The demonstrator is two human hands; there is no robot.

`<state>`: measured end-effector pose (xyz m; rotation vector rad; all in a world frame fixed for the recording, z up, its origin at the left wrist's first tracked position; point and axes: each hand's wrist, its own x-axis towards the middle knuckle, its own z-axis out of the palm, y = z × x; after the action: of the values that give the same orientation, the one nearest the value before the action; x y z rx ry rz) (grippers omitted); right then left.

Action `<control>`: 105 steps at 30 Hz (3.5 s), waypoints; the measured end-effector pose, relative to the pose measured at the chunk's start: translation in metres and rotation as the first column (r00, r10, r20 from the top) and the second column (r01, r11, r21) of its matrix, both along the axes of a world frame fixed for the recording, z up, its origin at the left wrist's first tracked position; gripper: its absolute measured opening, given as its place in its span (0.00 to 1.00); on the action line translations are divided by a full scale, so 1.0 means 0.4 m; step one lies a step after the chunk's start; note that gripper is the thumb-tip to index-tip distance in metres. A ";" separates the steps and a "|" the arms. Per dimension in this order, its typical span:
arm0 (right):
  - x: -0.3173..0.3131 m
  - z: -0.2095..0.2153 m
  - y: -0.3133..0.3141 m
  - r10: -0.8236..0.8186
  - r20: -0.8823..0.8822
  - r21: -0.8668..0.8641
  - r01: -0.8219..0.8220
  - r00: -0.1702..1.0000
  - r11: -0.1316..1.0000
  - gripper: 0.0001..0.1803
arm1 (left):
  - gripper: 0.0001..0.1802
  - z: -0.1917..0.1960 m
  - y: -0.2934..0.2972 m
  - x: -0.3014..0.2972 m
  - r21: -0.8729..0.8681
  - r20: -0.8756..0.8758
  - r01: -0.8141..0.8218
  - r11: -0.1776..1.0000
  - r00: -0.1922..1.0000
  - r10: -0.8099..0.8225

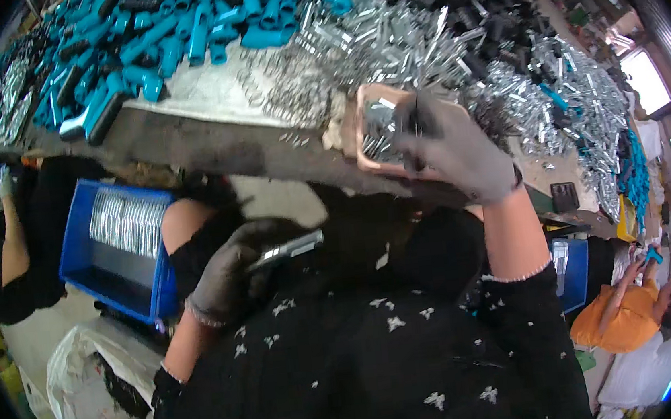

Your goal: Assemble mechanical handles by inserting metal cores into plastic sleeves and adding springs and pins.

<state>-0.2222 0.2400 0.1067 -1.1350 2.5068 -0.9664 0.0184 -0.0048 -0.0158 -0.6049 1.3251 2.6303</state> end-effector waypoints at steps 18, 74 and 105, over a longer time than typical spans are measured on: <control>0.196 -0.123 -0.134 0.324 0.618 0.197 -0.540 0.716 0.818 0.16 | 0.16 0.007 -0.026 0.054 -0.017 -0.012 0.212 0.977 0.977 -0.212; 0.273 -0.334 -0.051 0.068 0.256 -0.261 0.001 0.964 0.965 0.15 | 0.10 0.093 0.103 -0.080 -0.981 -0.039 -0.102 -0.167 0.939 -0.343; 0.246 -0.302 0.106 -0.159 0.424 -0.248 0.283 0.891 0.926 0.05 | 0.14 0.015 0.098 -0.047 -0.321 0.076 0.349 0.881 0.936 -0.343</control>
<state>-0.1239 0.2825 -0.0140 -0.6306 2.2322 -1.5185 -0.0004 0.0346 -0.0098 -0.3784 1.7059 2.1324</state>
